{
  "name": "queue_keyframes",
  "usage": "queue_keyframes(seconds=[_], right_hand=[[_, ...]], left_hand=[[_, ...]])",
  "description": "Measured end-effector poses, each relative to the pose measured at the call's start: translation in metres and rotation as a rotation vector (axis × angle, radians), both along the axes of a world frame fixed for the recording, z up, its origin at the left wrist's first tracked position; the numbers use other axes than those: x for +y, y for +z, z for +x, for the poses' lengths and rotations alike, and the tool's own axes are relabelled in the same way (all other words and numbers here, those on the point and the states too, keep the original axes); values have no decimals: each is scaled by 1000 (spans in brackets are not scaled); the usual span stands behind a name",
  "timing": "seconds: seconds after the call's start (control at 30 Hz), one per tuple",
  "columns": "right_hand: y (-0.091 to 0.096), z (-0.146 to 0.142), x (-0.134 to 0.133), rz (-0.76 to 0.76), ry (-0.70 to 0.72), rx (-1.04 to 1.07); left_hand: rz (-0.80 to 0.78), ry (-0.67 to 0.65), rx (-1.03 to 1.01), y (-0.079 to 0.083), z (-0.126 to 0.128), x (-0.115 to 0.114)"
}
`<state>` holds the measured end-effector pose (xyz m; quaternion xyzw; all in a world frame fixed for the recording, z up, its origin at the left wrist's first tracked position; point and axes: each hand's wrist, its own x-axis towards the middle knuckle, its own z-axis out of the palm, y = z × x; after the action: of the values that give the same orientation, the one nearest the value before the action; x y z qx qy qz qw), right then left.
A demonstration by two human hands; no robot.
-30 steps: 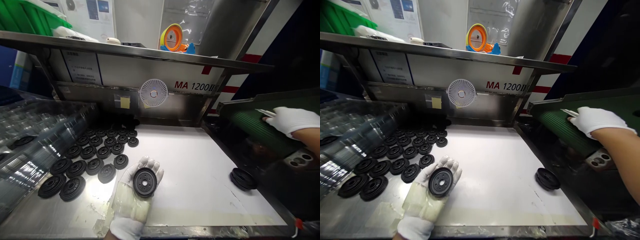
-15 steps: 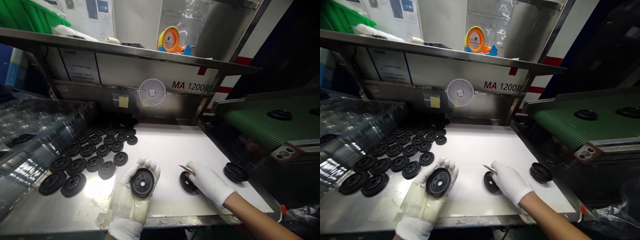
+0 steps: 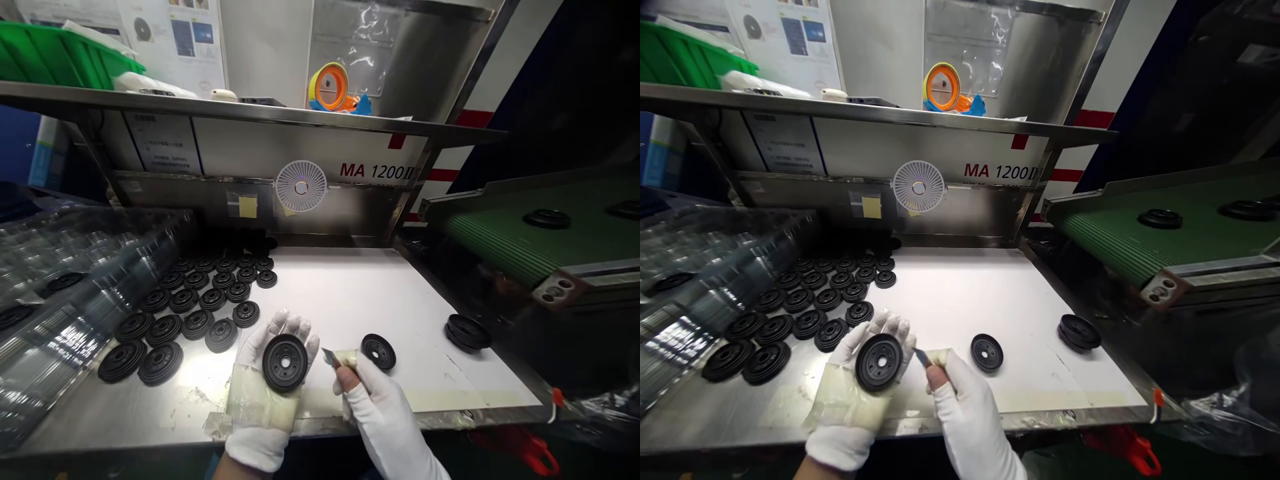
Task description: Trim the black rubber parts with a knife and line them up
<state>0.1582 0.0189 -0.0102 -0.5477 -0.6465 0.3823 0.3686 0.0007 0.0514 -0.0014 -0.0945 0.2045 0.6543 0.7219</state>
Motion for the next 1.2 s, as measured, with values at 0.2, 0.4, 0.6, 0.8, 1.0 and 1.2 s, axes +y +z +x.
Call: queue_keyframes(seconds=[0.2, 0.4, 0.6, 0.8, 1.0, 1.2], right_hand=[[-5, 20, -1, -28, -61, -4], [-5, 29, -8, -99, -229, 312], [14, 34, -9, -123, -203, 484], [22, 12, -15, 27, -258, 360], [20, -4, -26, -109, -201, 519], [4, -23, -19, -289, 96, 759]], left_hand=[[43, -12, -32, -2, -5, -5], [202, -157, -43, -7, -11, -20], [166, -195, 39, -17, -17, -24], [143, -154, 71, -14, -16, -30], [172, -222, 187, -15, -19, -38], [99, -295, 307, -11, -18, -36]])
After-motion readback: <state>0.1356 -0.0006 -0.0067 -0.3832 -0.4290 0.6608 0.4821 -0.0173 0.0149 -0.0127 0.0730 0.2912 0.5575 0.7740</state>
